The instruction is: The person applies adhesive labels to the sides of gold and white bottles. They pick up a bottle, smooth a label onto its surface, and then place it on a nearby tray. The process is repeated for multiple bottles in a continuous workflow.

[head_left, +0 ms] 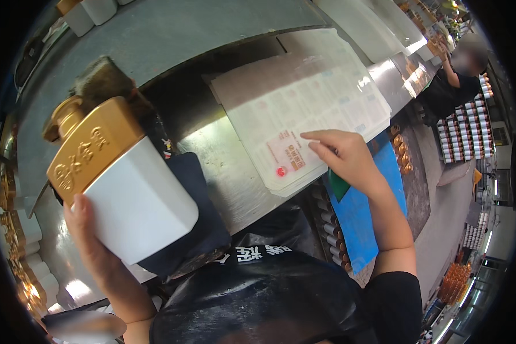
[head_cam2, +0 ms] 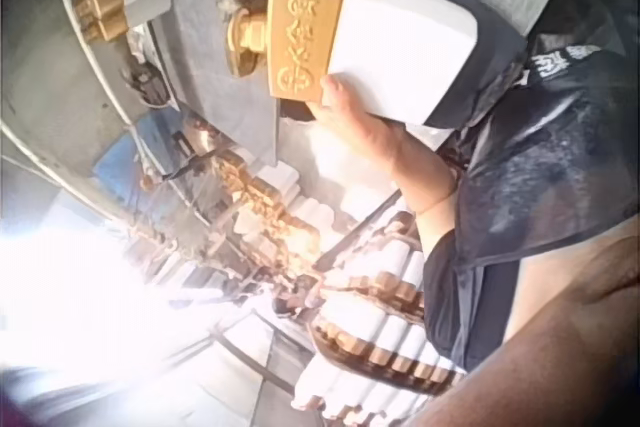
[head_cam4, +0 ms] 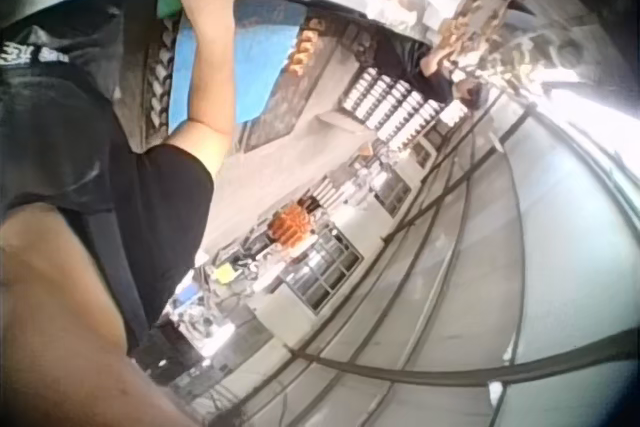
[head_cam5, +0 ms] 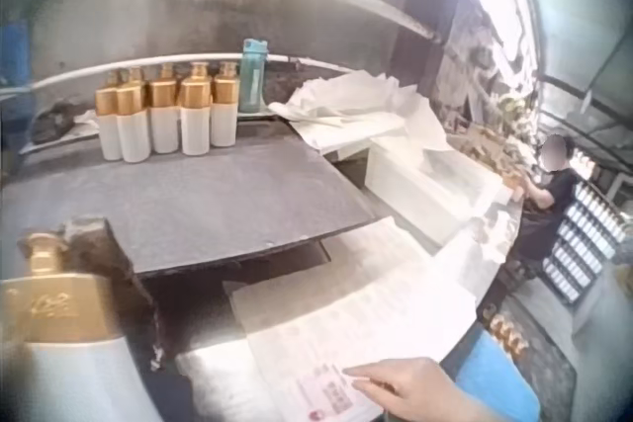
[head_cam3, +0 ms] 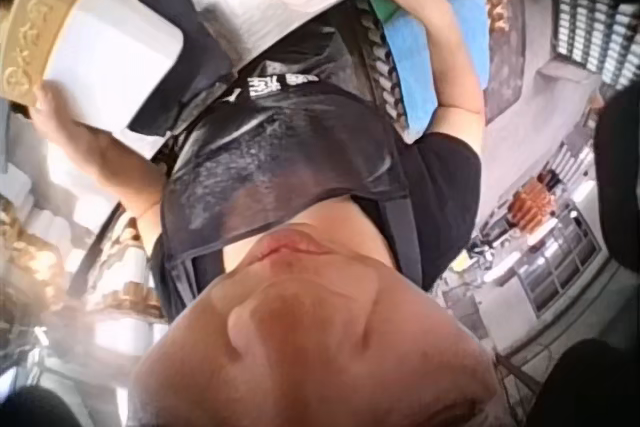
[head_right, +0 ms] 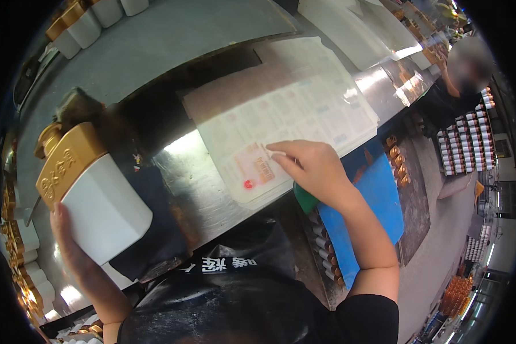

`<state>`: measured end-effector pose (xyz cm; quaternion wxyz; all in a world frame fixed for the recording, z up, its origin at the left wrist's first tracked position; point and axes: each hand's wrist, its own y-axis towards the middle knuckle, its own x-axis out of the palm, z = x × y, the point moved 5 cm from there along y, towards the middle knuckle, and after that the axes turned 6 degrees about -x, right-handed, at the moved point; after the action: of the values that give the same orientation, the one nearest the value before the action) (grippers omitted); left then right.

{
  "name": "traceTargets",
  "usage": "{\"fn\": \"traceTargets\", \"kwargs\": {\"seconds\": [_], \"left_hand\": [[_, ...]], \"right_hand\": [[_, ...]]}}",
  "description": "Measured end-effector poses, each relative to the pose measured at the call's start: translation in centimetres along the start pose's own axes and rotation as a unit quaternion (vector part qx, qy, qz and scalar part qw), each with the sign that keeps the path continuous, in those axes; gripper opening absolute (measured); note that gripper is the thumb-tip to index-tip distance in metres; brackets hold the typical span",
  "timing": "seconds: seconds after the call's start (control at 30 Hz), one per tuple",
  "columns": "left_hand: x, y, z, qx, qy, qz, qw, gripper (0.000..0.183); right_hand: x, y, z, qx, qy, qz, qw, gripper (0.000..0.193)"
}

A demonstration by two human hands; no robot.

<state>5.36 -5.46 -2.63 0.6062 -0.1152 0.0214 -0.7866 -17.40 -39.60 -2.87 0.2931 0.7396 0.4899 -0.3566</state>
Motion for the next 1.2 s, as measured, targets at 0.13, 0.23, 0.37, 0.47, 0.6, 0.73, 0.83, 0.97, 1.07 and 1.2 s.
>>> {"fn": "traceTargets", "kwargs": {"seconds": [0.13,0.23,0.37,0.47,0.6,0.73,0.83,0.97,1.07,1.2], "left_hand": [[-0.9,1.1,0.3,0.01,-0.012,0.071,0.997,0.05],[-1.0,2.1,0.3,0.006,-0.026,0.056,0.998,0.053],[-3.3,1.8,0.7,0.008,0.038,0.107,0.994,0.056],[-3.9,1.9,1.0,-0.001,0.062,0.137,0.989,0.054],[-4.7,1.4,1.0,0.041,0.092,0.058,0.993,0.056],[-4.6,0.4,0.6,0.08,0.114,-0.016,0.99,0.054],[-4.9,-0.2,0.2,0.053,0.075,-0.053,0.994,0.052],[-3.8,-1.4,1.3,0.1,0.083,0.006,0.991,0.051],[-4.9,-1.8,1.6,0.112,0.063,0.023,0.992,0.05],[-5.6,-1.7,1.2,0.117,0.059,0.039,0.991,0.049]], "right_hand": [[0.7,-0.3,1.1,-0.04,-0.043,-0.048,0.997,0.028],[0.7,-0.6,1.3,-0.079,-0.095,-0.054,0.991,0.027],[1.9,-1.6,-0.4,-0.186,-0.075,-0.053,0.978,0.019],[3.7,-2.1,-1.8,-0.223,-0.086,-0.024,0.971,0.016],[5.3,-2.3,-2.5,-0.233,-0.15,0.001,0.961,0.016],[6.1,-2.7,-3.9,-0.219,-0.242,0.013,0.945,0.014],[6.7,-3.0,-5.3,-0.203,-0.33,0.003,0.922,0.017],[8.0,-2.8,-6.5,-0.192,-0.412,0.018,0.89,0.017],[7.4,-2.2,-6.0,-0.166,-0.377,0.034,0.91,0.015],[5.8,-1.1,-2.5,0.019,-0.112,-0.043,0.993,0.006]]}}
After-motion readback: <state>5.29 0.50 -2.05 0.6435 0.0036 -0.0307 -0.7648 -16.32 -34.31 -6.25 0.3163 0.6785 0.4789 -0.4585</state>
